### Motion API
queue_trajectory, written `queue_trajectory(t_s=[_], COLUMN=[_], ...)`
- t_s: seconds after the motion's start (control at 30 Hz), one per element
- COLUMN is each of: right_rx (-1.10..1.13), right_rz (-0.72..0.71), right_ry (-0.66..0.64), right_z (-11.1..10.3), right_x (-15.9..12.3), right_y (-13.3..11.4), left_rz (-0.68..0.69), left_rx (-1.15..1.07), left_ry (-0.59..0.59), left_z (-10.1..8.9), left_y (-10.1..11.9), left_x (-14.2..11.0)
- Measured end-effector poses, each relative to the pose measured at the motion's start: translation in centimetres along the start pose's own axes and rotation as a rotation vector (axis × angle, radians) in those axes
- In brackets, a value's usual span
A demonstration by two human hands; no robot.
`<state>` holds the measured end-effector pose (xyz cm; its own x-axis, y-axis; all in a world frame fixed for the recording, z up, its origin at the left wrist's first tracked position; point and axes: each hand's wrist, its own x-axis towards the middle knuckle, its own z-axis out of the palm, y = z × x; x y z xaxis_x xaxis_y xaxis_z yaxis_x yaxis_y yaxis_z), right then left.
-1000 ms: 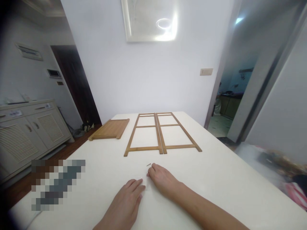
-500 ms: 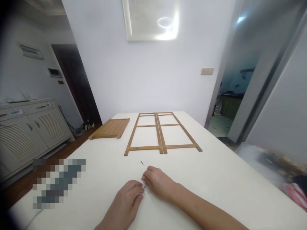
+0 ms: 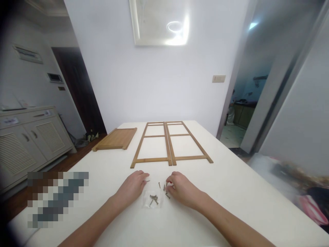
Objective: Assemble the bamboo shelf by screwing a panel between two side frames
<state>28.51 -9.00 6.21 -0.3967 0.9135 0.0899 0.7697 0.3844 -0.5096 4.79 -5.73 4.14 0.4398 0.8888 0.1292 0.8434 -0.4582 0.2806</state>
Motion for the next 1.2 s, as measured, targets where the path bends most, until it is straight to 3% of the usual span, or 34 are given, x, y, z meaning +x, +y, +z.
queue_trajectory(t_s=[0.1,0.2,0.37,0.47,0.6,0.73,0.97,1.2], right_rx=[-0.014,-0.06,-0.111,-0.152,-0.369,-0.535,-0.348,-0.08], right_rz=[-0.009,-0.023,-0.067,-0.076,-0.157,-0.227,-0.136,-0.086], right_ry=[-0.068,-0.112,-0.082,-0.07,-0.079,-0.124,-0.103,-0.038], right_z=[0.0,0.3,0.8,0.9,1.1,1.1,0.8,1.0], right_x=[-0.8,-0.9,-0.6,-0.7,-0.9,-0.6,-0.2,0.6], right_y=[-0.3,-0.8,-1.0,-1.0,-1.5,-1.9,-1.5,-3.0], left_rz=[-0.003,-0.016,0.023,0.055,0.062,0.056,-0.021,-0.03], left_rx=[0.055,0.025,-0.193,-0.288,-0.301,-0.35,-0.406,-0.46], left_ry=[-0.028,0.02,0.125,0.095,0.034,0.071,0.082,0.073], left_z=[0.9,1.5,0.8,0.5,1.1,1.5,1.4,1.8], left_y=[-0.3,-0.2,1.1,1.9,2.0,1.8,1.8,1.4], left_x=[0.9,0.7,-1.6,-3.3,-4.4,-4.5,-5.0,-4.8])
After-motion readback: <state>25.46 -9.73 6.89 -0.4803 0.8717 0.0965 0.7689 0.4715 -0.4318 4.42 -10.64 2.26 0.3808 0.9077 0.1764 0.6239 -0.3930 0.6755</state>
